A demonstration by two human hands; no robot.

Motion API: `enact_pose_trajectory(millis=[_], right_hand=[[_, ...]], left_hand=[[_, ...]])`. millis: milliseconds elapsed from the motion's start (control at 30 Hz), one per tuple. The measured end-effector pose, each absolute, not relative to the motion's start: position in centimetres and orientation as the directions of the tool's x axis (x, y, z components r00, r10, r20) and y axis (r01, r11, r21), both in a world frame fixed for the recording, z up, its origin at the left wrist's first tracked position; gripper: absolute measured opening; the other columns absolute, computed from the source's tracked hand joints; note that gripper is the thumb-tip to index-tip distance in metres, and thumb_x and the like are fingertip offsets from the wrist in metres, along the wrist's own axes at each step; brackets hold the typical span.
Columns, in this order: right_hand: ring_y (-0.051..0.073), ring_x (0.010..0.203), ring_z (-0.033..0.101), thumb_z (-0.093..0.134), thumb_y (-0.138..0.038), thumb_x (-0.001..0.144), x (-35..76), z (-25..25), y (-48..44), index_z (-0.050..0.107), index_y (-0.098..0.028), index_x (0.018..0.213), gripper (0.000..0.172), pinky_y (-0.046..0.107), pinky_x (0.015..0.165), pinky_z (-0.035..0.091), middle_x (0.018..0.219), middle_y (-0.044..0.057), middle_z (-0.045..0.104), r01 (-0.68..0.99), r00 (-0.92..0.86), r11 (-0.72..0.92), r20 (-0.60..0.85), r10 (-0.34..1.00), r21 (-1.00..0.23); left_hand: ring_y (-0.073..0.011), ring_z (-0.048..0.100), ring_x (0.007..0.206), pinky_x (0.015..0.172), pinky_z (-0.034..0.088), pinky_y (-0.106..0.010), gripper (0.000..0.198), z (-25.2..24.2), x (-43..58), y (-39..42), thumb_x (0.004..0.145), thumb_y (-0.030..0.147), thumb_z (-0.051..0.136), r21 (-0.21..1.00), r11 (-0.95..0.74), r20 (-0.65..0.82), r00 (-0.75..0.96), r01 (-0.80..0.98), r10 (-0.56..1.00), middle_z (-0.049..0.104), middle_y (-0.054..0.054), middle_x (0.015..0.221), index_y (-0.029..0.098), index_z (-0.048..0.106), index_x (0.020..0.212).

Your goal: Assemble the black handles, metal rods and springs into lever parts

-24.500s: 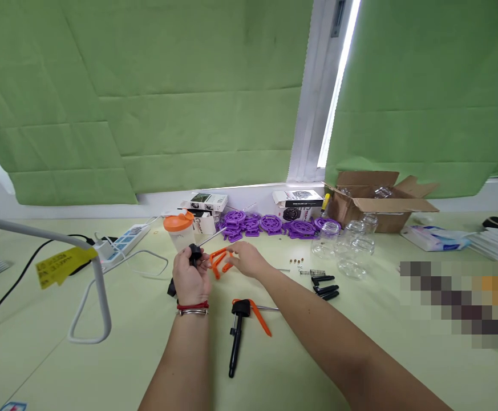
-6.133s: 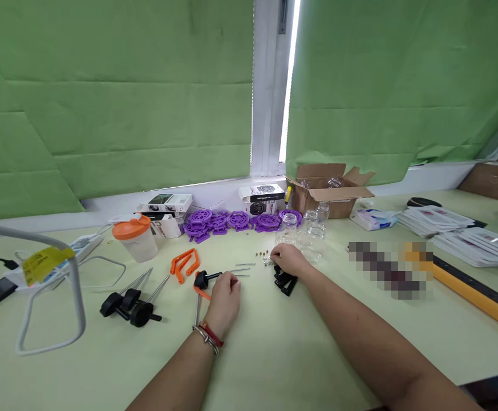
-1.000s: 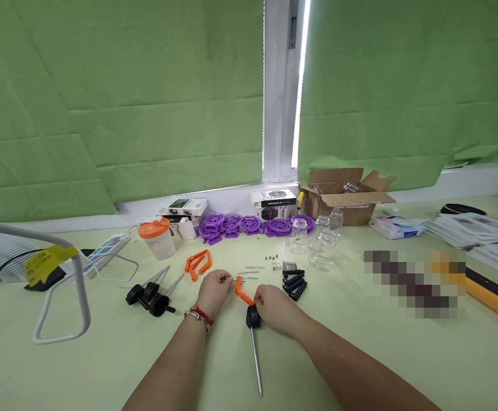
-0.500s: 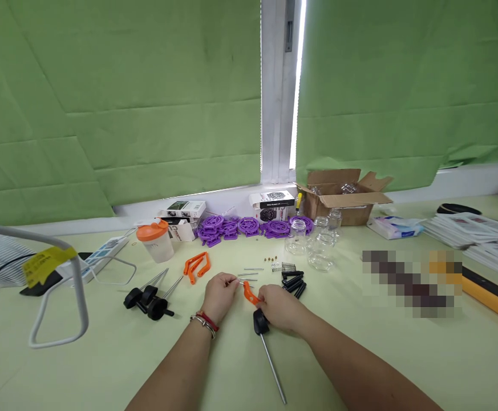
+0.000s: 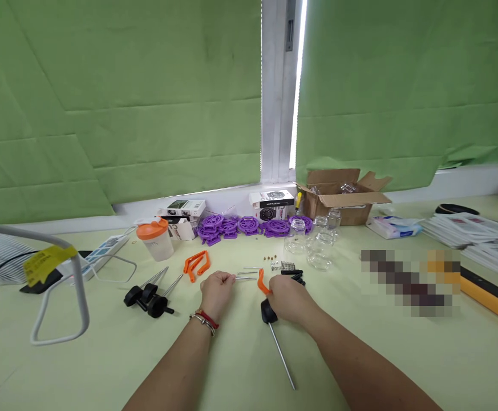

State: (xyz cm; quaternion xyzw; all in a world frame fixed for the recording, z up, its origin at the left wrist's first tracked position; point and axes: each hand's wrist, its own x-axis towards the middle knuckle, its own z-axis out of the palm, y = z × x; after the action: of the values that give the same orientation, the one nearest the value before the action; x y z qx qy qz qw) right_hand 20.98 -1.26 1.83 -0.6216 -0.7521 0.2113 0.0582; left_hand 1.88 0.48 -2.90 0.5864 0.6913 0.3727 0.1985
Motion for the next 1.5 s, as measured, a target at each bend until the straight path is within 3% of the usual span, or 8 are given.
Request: enact_pose_trajectory(millis=[200, 467, 600, 700, 833, 1067, 1267, 1500], right_hand=[[0.015, 0.059, 0.052, 0.052, -0.024, 0.077, 21.4, 2.3, -1.3, 0.053, -0.018, 0.065, 0.013, 0.025, 0.050, 0.028, 0.069, 0.005, 0.059, 0.868, -0.255, 0.156, -0.153, 0.955, -0.471], [0.015, 0.063, 0.053, 0.052, -0.026, 0.078, 21.1, 1.3, -0.8, 0.057, -0.018, 0.068, 0.014, 0.024, 0.051, 0.026, 0.071, 0.005, 0.060, 0.861, -0.290, 0.194, -0.142, 0.946, -0.469], [0.014, 0.063, 0.052, 0.050, -0.025, 0.079, 20.7, 1.1, -1.1, 0.059, -0.018, 0.072, 0.014, 0.024, 0.052, 0.025, 0.071, 0.005, 0.061, 0.823, -0.345, 0.261, -0.080, 0.935, -0.505], [0.014, 0.065, 0.052, 0.045, -0.024, 0.082, 20.4, 1.3, -1.6, 0.061, -0.019, 0.076, 0.017, 0.023, 0.054, 0.027, 0.073, 0.003, 0.063, 0.740, -0.448, 0.350, -0.034, 0.893, -0.575], [0.015, 0.069, 0.054, 0.040, -0.028, 0.085, 20.5, 1.4, -1.5, 0.062, -0.019, 0.086, 0.024, 0.023, 0.058, 0.030, 0.078, 0.005, 0.064, 0.704, -0.403, 0.309, -0.001, 0.915, -0.639], [0.014, 0.068, 0.053, 0.038, -0.030, 0.086, 20.8, -0.9, -0.3, 0.058, -0.017, 0.074, 0.027, 0.024, 0.061, 0.035, 0.075, 0.005, 0.061, 0.587, -0.460, 0.266, -0.045, 0.887, -0.765], [0.013, 0.067, 0.051, 0.038, -0.030, 0.085, 20.5, -1.7, -0.2, 0.056, -0.016, 0.071, 0.027, 0.024, 0.063, 0.036, 0.072, 0.004, 0.059, 0.532, -0.483, 0.243, -0.056, 0.874, -0.811], [0.012, 0.060, 0.045, 0.040, -0.028, 0.083, 20.5, -2.0, -0.2, 0.056, -0.017, 0.070, 0.024, 0.023, 0.058, 0.034, 0.066, 0.002, 0.054, 0.500, -0.473, 0.189, -0.084, 0.877, -0.845]], left_hand=[[-0.0206, 0.055, 0.081, 0.086, 0.030, -0.038, 0.008, -2.9, 2.6, 0.7, 0.068, 0.024, 0.061, 0.644, -0.035, 0.222, -0.143, 0.764, 0.964, 0.066, -0.003, 0.077, 0.024, 0.069, 0.064], [-0.0215, 0.054, 0.082, 0.080, 0.036, -0.035, 0.018, -2.0, 3.1, 0.5, 0.077, 0.032, 0.053, 0.606, -0.080, 0.304, -0.137, 0.791, 0.943, 0.062, -0.006, 0.081, 0.020, 0.065, 0.081], [-0.0122, 0.051, 0.057, 0.055, 0.041, -0.025, 0.031, -1.2, 4.3, -1.0, 0.080, 0.043, 0.048, 0.853, -0.140, 0.166, -0.007, 0.503, 0.986, 0.057, 0.001, 0.068, 0.019, 0.056, 0.098], [-0.0074, 0.045, 0.042, 0.042, 0.036, -0.020, 0.049, -0.4, 4.5, -1.8, 0.072, 0.037, 0.060, 0.969, -0.018, -0.009, 0.110, 0.245, 0.994, 0.050, 0.007, 0.059, 0.019, 0.043, 0.115], [-0.0088, 0.048, 0.040, 0.040, 0.039, -0.019, 0.061, 0.2, 2.1, -1.1, 0.070, 0.026, 0.059, 0.989, 0.045, -0.032, -0.096, 0.143, 0.995, 0.044, 0.011, 0.049, 0.018, 0.034, 0.125], [-0.0119, 0.057, 0.052, 0.047, 0.042, -0.022, 0.040, -0.9, -3.0, 0.9, 0.068, 0.027, 0.063, 0.920, 0.150, 0.055, -0.499, 0.363, 0.865, 0.056, 0.001, 0.070, 0.020, 0.042, 0.102], [-0.0180, 0.052, 0.061, 0.055, 0.036, -0.026, 0.021, -1.5, -3.5, 1.3, 0.058, 0.019, 0.070, 0.624, 0.173, 0.251, -0.405, 0.762, 0.879, 0.055, 0.001, 0.060, 0.021, 0.049, 0.059], [-0.0178, 0.053, 0.054, 0.055, 0.039, -0.029, 0.011, -2.4, -3.5, 2.0, 0.072, 0.031, 0.058, 0.627, 0.174, 0.235, -0.398, 0.759, 0.887, 0.057, -0.002, 0.057, 0.020, 0.059, 0.069]])
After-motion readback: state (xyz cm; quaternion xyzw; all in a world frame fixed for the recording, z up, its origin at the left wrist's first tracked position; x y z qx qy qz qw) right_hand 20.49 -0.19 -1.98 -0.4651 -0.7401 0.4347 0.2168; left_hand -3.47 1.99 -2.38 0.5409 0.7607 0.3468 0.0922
